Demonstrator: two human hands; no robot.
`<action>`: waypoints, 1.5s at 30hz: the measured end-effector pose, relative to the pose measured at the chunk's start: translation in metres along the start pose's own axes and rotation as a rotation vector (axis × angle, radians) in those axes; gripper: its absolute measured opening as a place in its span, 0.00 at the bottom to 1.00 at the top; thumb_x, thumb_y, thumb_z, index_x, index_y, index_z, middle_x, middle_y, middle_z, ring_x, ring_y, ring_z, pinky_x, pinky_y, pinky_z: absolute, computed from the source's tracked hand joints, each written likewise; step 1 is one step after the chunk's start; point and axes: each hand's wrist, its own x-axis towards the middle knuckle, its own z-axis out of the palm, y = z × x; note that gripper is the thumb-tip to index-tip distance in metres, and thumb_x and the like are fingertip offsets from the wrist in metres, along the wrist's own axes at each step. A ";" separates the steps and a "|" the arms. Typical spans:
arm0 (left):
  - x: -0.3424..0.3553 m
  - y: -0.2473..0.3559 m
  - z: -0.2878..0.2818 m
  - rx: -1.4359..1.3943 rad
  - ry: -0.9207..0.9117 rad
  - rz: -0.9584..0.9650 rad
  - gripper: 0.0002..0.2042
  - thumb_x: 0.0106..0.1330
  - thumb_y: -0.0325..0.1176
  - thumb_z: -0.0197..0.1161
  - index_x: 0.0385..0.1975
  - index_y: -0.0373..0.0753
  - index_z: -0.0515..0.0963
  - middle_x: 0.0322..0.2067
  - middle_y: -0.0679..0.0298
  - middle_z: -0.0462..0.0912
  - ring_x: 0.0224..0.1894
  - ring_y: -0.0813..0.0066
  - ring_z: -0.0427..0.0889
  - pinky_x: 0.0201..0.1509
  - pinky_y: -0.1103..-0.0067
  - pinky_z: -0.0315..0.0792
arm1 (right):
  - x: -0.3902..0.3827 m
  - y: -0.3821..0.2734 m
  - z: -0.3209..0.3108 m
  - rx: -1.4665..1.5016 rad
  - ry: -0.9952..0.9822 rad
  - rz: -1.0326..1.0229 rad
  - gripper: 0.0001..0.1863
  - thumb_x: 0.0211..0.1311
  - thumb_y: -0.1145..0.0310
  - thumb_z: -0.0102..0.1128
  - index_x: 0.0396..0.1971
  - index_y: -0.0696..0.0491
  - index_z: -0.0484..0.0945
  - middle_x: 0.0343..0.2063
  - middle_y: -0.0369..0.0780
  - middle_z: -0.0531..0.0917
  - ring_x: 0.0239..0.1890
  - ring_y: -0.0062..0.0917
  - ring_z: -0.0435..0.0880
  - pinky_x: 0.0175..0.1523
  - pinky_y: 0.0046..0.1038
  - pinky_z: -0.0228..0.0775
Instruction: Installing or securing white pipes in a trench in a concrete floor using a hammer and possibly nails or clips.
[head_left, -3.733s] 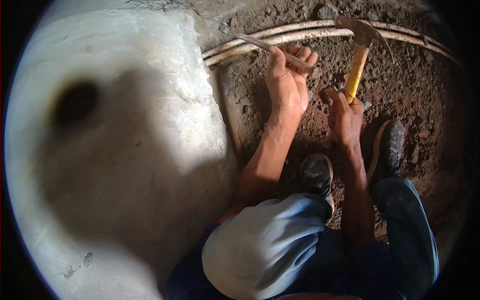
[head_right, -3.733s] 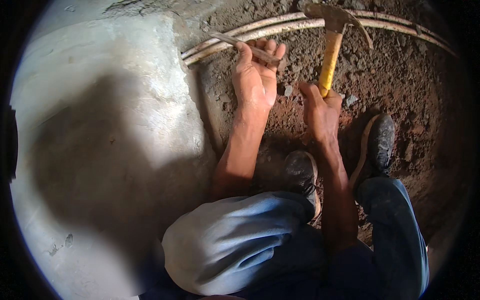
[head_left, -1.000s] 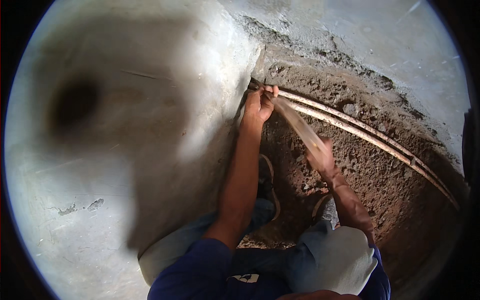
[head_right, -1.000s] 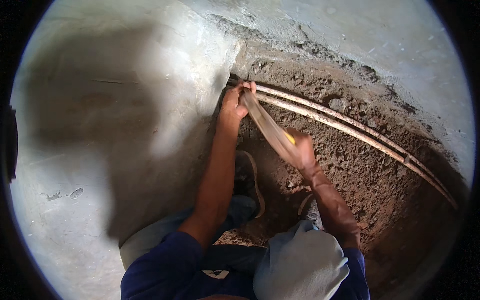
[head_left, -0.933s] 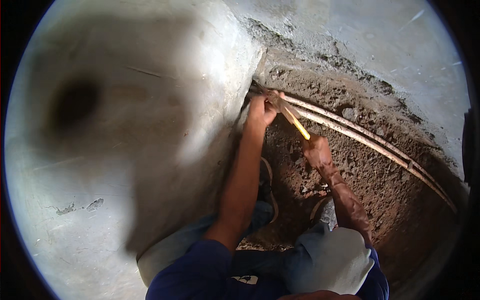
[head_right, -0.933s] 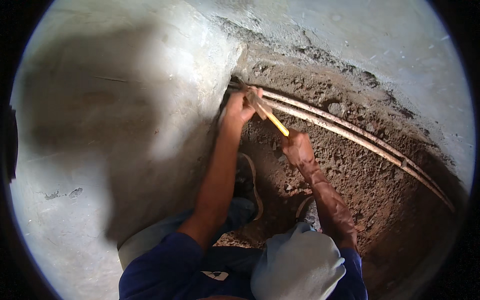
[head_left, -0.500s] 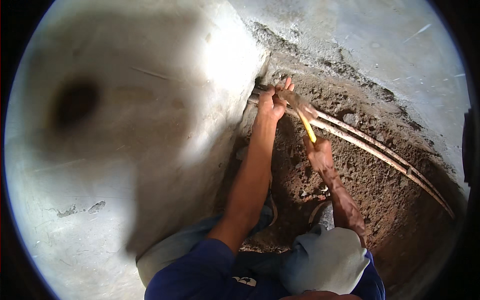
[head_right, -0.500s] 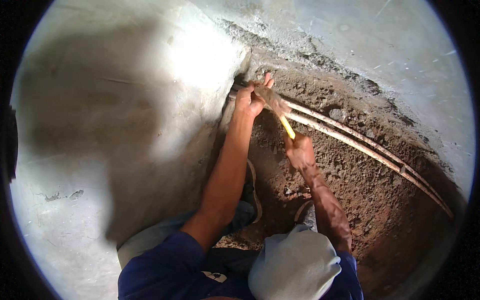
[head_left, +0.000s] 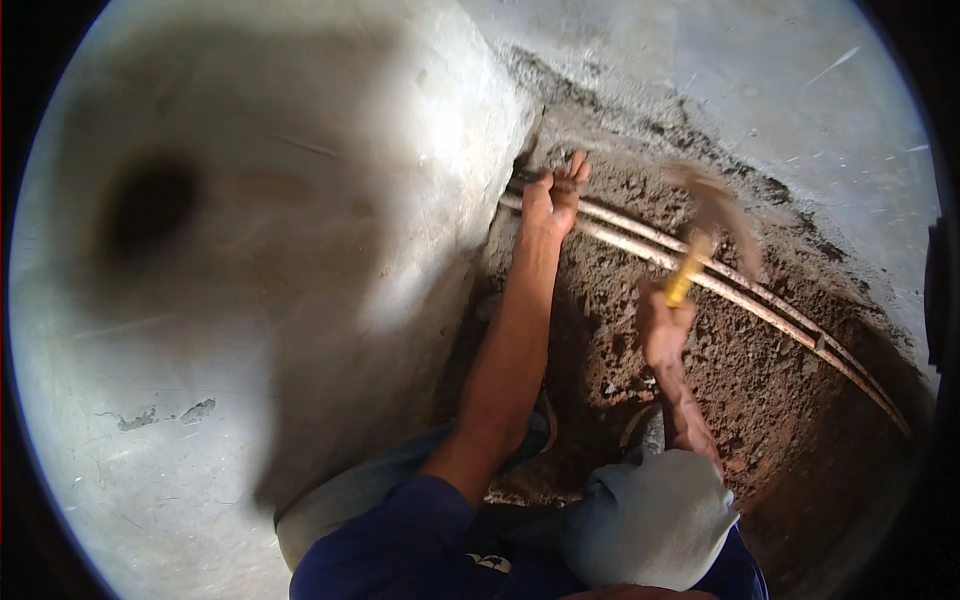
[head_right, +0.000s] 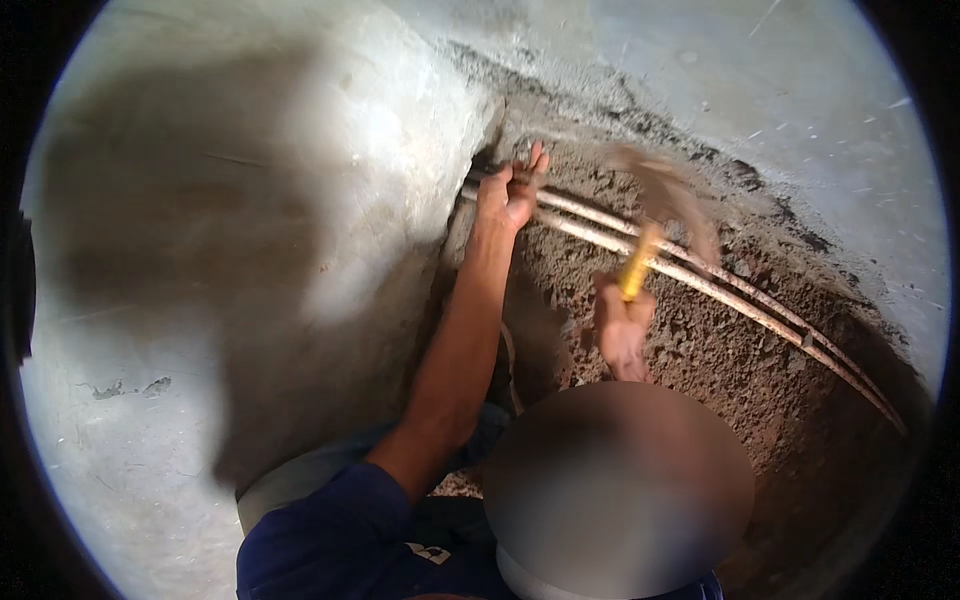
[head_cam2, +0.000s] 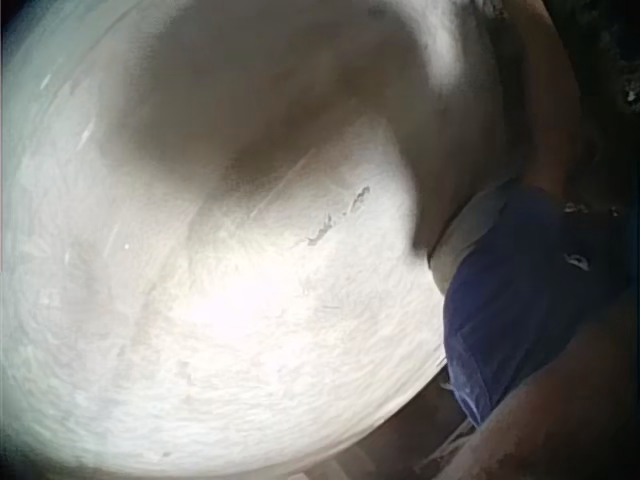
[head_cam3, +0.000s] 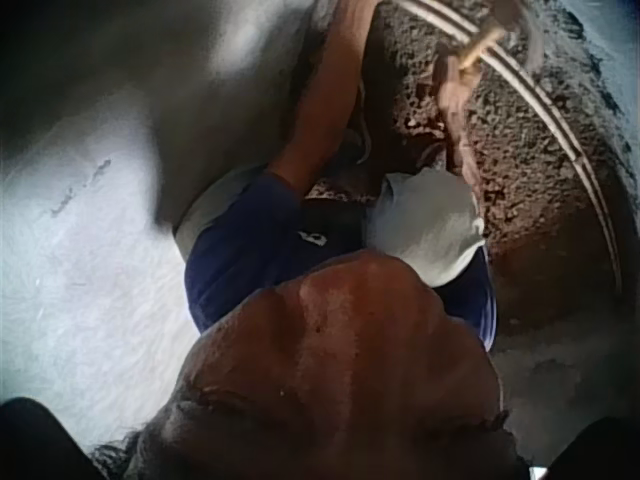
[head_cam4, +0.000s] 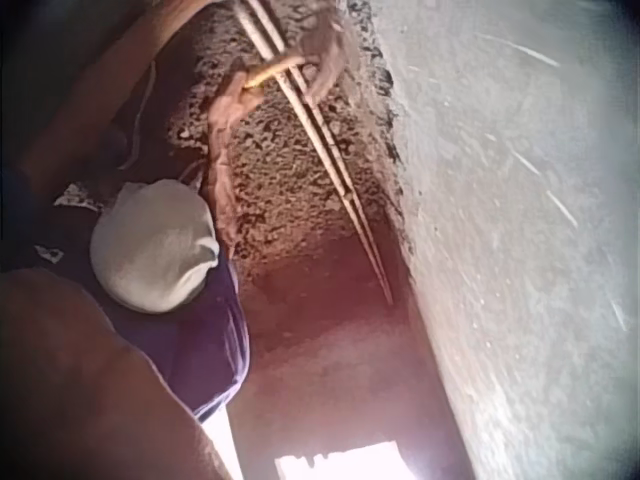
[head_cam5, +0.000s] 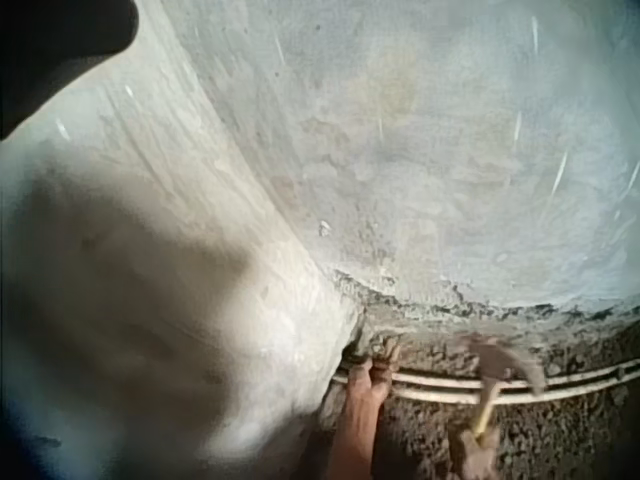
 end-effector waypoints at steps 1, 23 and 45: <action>0.003 0.005 0.003 -0.051 -0.053 -0.062 0.12 0.71 0.30 0.35 0.28 0.29 0.59 0.35 0.50 0.67 0.53 0.47 0.70 0.57 0.56 0.69 | -0.001 0.001 -0.003 0.087 -0.117 -0.280 0.04 0.54 0.72 0.53 0.24 0.57 0.73 0.13 0.32 0.70 0.10 0.10 0.63 0.09 0.13 0.55; 0.020 0.006 -0.011 -0.169 -0.121 -0.102 0.12 0.71 0.30 0.31 0.35 0.26 0.59 0.38 0.50 0.68 0.57 0.44 0.64 0.58 0.51 0.66 | 0.007 0.014 -0.006 -0.179 -0.069 -0.044 0.10 0.57 0.67 0.50 0.26 0.59 0.75 0.12 0.34 0.71 0.11 0.12 0.65 0.09 0.17 0.54; -0.116 -0.069 -0.089 0.837 -0.007 0.134 0.13 0.70 0.44 0.42 0.27 0.43 0.64 0.19 0.70 0.64 0.15 0.82 0.57 0.14 0.82 0.51 | -0.126 -0.056 -0.170 -1.051 0.132 0.034 0.16 0.60 0.62 0.53 0.24 0.62 0.75 0.10 0.34 0.68 0.12 0.17 0.62 0.15 0.26 0.53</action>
